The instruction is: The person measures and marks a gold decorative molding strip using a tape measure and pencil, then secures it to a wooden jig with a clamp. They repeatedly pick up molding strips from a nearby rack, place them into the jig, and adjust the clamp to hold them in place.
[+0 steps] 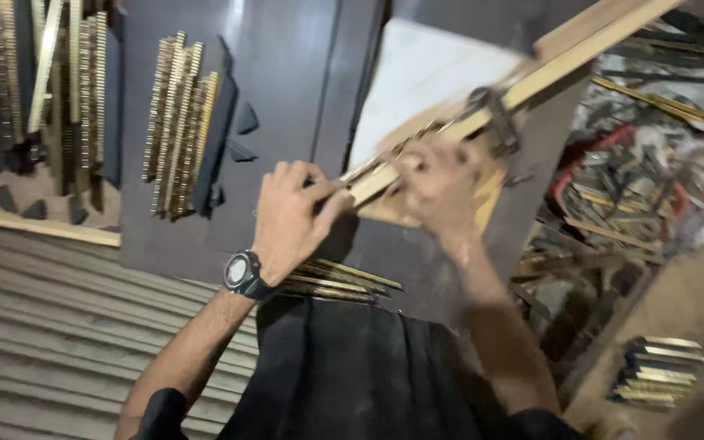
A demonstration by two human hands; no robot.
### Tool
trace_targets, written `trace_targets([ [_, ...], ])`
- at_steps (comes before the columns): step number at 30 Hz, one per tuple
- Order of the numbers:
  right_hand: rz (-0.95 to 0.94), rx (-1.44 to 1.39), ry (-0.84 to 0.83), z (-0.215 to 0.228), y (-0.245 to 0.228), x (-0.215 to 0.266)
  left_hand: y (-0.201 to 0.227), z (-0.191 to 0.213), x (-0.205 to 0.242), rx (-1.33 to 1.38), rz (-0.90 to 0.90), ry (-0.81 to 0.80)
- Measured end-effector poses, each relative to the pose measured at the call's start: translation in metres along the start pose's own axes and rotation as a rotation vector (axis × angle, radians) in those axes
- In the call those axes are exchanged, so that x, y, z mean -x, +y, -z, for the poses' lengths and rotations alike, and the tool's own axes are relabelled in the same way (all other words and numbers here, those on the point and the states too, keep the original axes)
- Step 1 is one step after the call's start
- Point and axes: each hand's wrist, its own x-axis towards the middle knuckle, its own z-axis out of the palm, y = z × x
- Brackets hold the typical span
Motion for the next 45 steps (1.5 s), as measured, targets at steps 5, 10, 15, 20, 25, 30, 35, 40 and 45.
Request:
trace_targets([
  [5, -0.073, -0.023, 0.159, 0.002, 0.055, -0.095, -0.062, 0.056, 0.003, -0.128, 0.226, 0.257],
  [10, -0.087, -0.069, 0.010, 0.037, -0.002, -0.069, -0.135, 0.072, 0.016, -0.807, 0.283, 0.303],
  [15, -0.109, -0.115, -0.007, 0.033, -0.031, -0.005, -0.153, 0.045, 0.048, -0.316, 0.498, 0.367],
  [20, -0.116, -0.353, -0.043, 0.042, -0.041, 0.004, -0.138, 0.070, 0.031, -0.302, 0.541, 0.589],
  [25, -0.058, -0.359, 0.024, 0.040, -0.110, 0.063, -0.072, 0.063, 0.068, 0.002, 0.351, 0.482],
  [30, -0.378, -0.651, 0.050, 0.037, -0.095, 0.067, -0.026, 0.022, 0.064, 0.043, -0.026, 0.083],
  [35, -0.283, -0.268, 0.117, 0.054, -0.054, 0.038, -0.011, -0.002, 0.026, 0.333, 0.158, 0.040],
  [40, -0.133, -0.074, 0.001, 0.050, -0.036, 0.023, 0.012, -0.016, -0.013, 0.136, 0.080, -0.068],
  [45, 0.091, 0.067, 0.008, 0.017, 0.008, -0.014, 0.018, -0.004, -0.014, -0.020, 0.054, -0.034],
])
